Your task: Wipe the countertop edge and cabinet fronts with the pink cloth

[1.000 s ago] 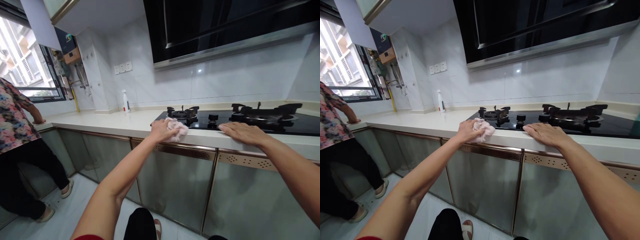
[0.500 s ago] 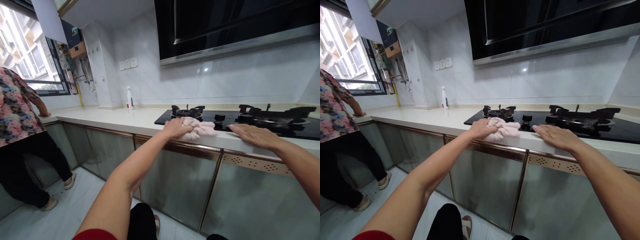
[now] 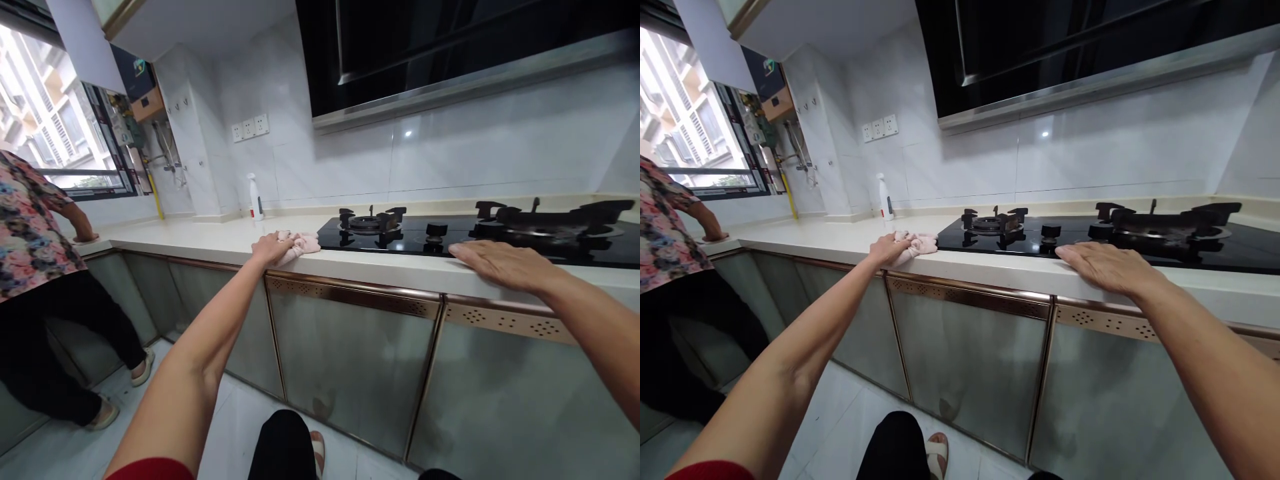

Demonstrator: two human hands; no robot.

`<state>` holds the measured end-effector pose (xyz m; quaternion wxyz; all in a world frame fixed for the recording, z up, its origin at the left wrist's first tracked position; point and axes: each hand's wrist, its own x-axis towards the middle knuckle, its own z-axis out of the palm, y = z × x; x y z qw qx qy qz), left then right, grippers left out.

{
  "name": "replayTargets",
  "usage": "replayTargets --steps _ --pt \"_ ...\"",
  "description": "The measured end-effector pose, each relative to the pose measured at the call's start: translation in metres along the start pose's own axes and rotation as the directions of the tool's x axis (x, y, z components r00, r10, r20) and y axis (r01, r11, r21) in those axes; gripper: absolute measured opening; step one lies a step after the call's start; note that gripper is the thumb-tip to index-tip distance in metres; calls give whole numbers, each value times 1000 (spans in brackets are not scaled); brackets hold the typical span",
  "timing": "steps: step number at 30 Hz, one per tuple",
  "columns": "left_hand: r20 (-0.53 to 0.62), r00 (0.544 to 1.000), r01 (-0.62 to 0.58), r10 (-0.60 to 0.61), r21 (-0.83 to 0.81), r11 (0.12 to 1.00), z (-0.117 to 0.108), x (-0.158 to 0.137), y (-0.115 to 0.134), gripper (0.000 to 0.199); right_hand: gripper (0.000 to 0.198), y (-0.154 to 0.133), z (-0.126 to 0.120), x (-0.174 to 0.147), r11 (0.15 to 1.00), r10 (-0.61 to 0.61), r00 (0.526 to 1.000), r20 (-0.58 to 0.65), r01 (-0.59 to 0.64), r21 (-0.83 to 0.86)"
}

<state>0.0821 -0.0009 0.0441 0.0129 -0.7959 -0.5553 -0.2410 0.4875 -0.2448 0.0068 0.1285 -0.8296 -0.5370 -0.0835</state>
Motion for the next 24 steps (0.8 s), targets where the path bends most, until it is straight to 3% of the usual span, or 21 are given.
replayTargets --steps 5,11,14,17,20,24 --pt "-47 979 -203 200 -74 976 24 -28 60 73 80 2 3 5 999 22 1000 -4 -22 -29" --pt "-90 858 -513 505 -100 853 46 -74 151 71 77 2 4 5 998 48 999 -14 -48 -27" --pt "-158 801 -593 578 -78 801 54 -90 171 71 74 2 3 2 999 37 999 -39 -37 -15" --pt "-157 742 -664 652 -34 747 56 -91 160 76 71 4 2 1 1000 23 999 -27 -23 -2" --pt "-128 707 -700 695 10 714 53 -79 124 79 72 8 2 2 1000 16 1000 -4 -16 10" --pt "-155 737 -654 657 79 752 48 -59 57 84 74 10 3 4 1000 -3 1000 6 3 21"
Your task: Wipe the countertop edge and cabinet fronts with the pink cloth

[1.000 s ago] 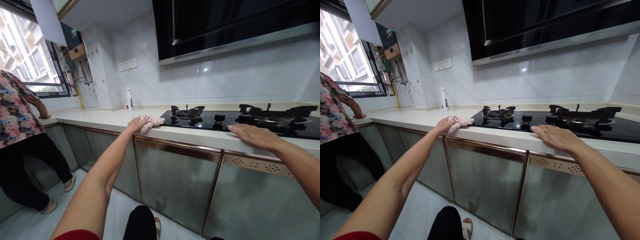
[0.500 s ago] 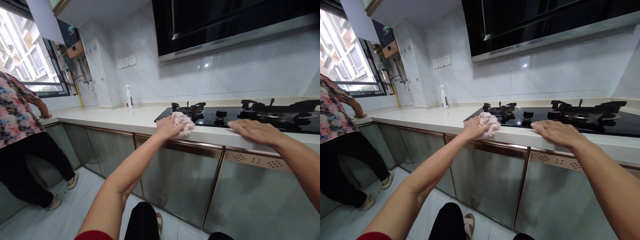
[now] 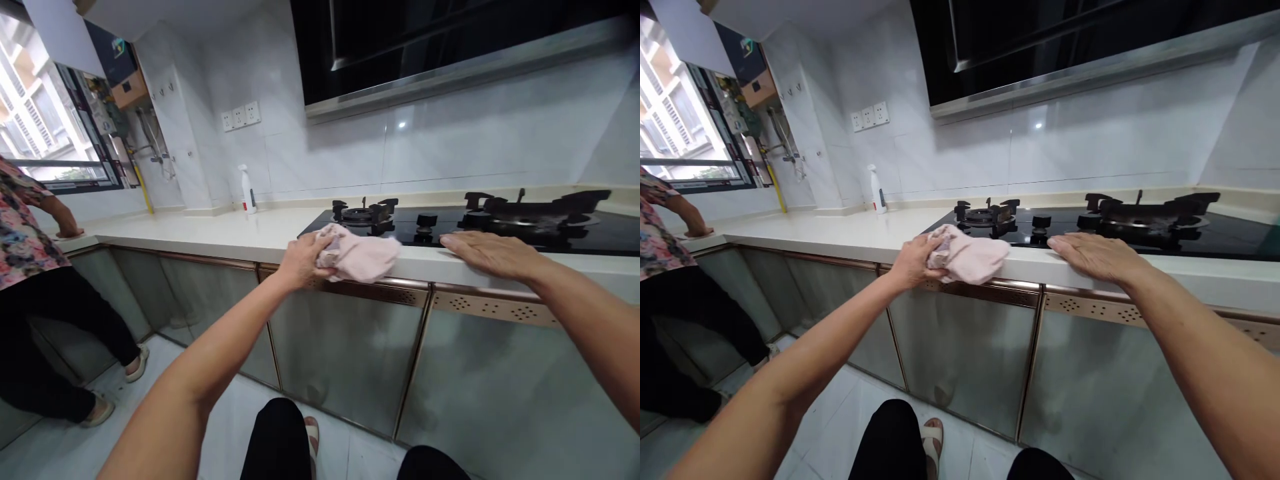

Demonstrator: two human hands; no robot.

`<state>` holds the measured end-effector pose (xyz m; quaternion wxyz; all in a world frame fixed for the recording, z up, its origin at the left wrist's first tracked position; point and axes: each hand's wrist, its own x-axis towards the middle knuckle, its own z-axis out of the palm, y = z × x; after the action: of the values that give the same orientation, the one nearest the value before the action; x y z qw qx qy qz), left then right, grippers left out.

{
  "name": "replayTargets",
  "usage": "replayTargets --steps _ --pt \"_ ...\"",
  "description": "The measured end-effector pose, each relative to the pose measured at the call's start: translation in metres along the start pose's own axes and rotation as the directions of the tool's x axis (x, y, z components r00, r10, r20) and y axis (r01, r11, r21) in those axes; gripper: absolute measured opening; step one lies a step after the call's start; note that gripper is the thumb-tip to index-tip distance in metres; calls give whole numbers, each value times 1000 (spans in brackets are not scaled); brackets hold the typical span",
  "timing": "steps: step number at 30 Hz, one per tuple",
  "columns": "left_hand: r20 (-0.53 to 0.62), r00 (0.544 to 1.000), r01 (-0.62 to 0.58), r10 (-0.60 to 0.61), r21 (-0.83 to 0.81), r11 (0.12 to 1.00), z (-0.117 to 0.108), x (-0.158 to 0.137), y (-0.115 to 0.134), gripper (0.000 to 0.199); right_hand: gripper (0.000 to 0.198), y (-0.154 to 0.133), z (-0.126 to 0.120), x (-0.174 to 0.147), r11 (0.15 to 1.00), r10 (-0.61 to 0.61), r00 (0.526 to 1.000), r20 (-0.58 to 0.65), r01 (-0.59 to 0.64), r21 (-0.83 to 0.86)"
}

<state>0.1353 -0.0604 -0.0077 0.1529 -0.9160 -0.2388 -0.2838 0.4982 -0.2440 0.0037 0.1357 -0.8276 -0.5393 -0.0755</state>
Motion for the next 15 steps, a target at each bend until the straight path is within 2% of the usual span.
replayTargets --steps 4,7,10,15 --pt "-67 994 90 -85 78 993 -3 -27 -49 85 75 -7 -2 -4 1000 -16 1000 -10 16 -3" --pt "-118 979 179 -166 116 977 -3 -31 -52 85 72 -17 -8 -8 1000 -13 1000 -23 13 -3" --pt "-171 969 204 -180 132 970 3 -20 -21 80 71 -23 -13 -12 1000 -5 1000 -25 5 12" --pt "-180 984 8 10 103 995 26 21 80 83 74 -25 -15 -14 1000 -2 999 -40 2 1"
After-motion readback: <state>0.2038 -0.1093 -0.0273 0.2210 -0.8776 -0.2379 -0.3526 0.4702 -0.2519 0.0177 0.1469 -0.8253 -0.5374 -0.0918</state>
